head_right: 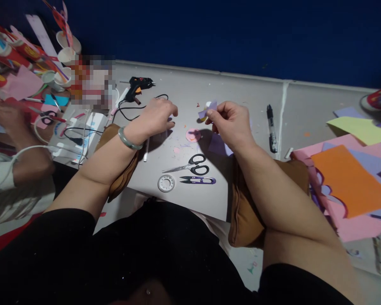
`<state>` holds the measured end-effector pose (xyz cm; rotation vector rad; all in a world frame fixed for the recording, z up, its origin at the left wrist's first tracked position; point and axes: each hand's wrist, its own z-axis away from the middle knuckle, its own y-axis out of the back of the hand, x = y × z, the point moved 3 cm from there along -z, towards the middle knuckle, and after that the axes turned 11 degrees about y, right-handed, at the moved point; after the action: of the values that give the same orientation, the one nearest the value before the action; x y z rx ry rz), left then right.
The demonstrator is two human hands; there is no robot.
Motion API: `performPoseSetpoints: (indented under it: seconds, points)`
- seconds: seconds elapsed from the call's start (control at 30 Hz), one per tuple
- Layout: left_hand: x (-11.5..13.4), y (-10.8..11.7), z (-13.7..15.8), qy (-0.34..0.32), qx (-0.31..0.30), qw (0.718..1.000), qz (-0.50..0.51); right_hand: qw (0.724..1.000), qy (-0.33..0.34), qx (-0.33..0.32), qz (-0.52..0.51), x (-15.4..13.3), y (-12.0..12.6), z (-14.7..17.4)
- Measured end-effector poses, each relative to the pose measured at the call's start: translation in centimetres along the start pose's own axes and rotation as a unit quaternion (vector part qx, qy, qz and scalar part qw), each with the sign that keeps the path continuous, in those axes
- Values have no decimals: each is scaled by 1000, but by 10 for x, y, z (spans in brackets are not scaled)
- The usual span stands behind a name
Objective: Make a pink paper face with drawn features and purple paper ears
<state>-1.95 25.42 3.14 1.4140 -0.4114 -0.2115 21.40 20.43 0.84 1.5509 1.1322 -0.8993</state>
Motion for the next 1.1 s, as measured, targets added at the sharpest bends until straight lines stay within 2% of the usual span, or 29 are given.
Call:
performPoseSetpoints:
  seconds: [0.1, 0.17, 0.23, 0.33, 0.43, 0.57, 0.63, 0.7, 0.83, 0.93, 1.03, 1.1]
  points:
    - [14, -6, 10, -103, -4, 994, -45, 999, -11, -39, 32, 9, 0, -3]
    - [25, -9, 18, -183, -53, 980, -55, 996, -8, -71, 59, 17, -2, -5]
    - [33, -12, 24, -231, -118, 964, -63, 991, -3, -104, 87, 25, -4, -7]
    - [36, -13, 29, -226, -185, 954, -75, 981, 5, -157, 117, 28, -7, -6]
    - [32, -11, 30, -211, -214, 951, -75, 963, 23, -214, 165, 20, -8, -4]
    - [22, -8, 31, -192, -235, 947, -105, 909, 72, -290, 289, 4, -9, 1]
    - [17, -7, 31, -179, -224, 950, -121, 884, 83, -319, 333, 0, -10, 5]
    - [14, -6, 30, -177, -199, 957, -116, 871, 86, -330, 354, -4, -12, 9]
    - [16, -5, 31, -199, -184, 958, -94, 870, 99, -338, 344, -10, -17, 15]
    - [17, -4, 30, -188, -169, 962, -103, 868, 104, -348, 339, -10, -22, 16]
    - [18, -1, 29, -177, -146, 969, -95, 849, 91, -368, 368, -7, -25, 16]
    - [19, 2, 31, -175, -156, 968, -85, 836, 80, -377, 390, -7, -25, 15]
